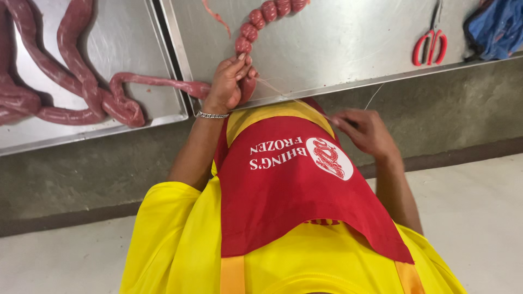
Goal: The person ties a long casing filled with meat into smaller links using a length of string and scissors at a metal workspace.
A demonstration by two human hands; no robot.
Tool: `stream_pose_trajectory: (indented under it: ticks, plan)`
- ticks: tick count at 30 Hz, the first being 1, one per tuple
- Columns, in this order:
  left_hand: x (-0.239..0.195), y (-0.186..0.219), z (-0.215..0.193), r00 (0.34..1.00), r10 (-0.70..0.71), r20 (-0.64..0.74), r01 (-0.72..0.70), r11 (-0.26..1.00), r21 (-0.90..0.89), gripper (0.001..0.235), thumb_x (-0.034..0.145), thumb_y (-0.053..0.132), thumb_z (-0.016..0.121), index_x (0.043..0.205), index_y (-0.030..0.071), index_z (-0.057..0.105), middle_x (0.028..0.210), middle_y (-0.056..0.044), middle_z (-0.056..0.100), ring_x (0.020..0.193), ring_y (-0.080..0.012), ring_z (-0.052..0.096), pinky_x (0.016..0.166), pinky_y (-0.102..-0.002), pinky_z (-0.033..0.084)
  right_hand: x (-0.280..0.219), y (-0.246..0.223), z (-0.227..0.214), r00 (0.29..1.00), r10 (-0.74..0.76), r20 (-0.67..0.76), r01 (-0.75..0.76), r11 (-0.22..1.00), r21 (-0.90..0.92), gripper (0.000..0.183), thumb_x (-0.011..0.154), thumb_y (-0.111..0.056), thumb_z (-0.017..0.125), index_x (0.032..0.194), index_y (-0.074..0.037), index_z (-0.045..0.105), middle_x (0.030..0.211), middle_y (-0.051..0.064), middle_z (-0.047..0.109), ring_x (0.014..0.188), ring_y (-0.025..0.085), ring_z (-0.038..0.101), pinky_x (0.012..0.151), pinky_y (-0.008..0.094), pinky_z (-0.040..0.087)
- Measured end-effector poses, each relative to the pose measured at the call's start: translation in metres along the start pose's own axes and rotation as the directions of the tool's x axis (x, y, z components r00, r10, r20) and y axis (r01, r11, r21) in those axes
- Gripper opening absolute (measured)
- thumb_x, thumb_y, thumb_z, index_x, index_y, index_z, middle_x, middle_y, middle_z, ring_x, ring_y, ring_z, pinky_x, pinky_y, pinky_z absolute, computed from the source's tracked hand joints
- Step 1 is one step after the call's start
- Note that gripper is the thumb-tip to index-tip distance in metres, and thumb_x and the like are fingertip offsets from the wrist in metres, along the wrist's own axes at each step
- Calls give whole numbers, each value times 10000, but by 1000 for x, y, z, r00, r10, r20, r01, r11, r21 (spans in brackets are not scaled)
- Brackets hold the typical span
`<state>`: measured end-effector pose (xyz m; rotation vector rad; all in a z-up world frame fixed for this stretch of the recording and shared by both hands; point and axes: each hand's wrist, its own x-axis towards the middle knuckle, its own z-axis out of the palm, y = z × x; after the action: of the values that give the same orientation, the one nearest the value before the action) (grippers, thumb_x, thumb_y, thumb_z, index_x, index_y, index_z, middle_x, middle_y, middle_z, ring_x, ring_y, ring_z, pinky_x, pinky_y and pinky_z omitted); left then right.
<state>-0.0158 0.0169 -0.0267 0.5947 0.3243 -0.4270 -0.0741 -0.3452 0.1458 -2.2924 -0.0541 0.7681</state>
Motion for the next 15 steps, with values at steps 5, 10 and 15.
stream_pose_trajectory:
  ticks: [5,10,15]
  plan:
    - [6,8,26,1000,-6,21,1,972,237,265,1094,239,547,946,33,626,634,48,441,712,-122,570,817,-286,505,-47,181,-93,825,497,-268,-489,866,101,298,984,-282,798,1165,-47,771,1043,133,760,875,162,670,741,323,516]
    - [-5,4,55,988,-91,-124,149,761,631,319,1082,239,484,886,24,616,581,30,446,513,-118,365,518,-304,291,-71,271,-78,633,558,-537,-658,753,7,390,939,-357,845,1104,-8,787,1012,190,762,893,269,729,787,387,553]
    - [-17,10,57,979,99,176,-202,507,838,378,1009,212,622,1287,-26,529,1130,-93,680,1062,-194,665,918,-327,557,-22,222,-50,793,135,-595,-225,971,-80,342,1012,-236,803,1221,20,716,1213,251,685,1034,341,660,811,431,516]
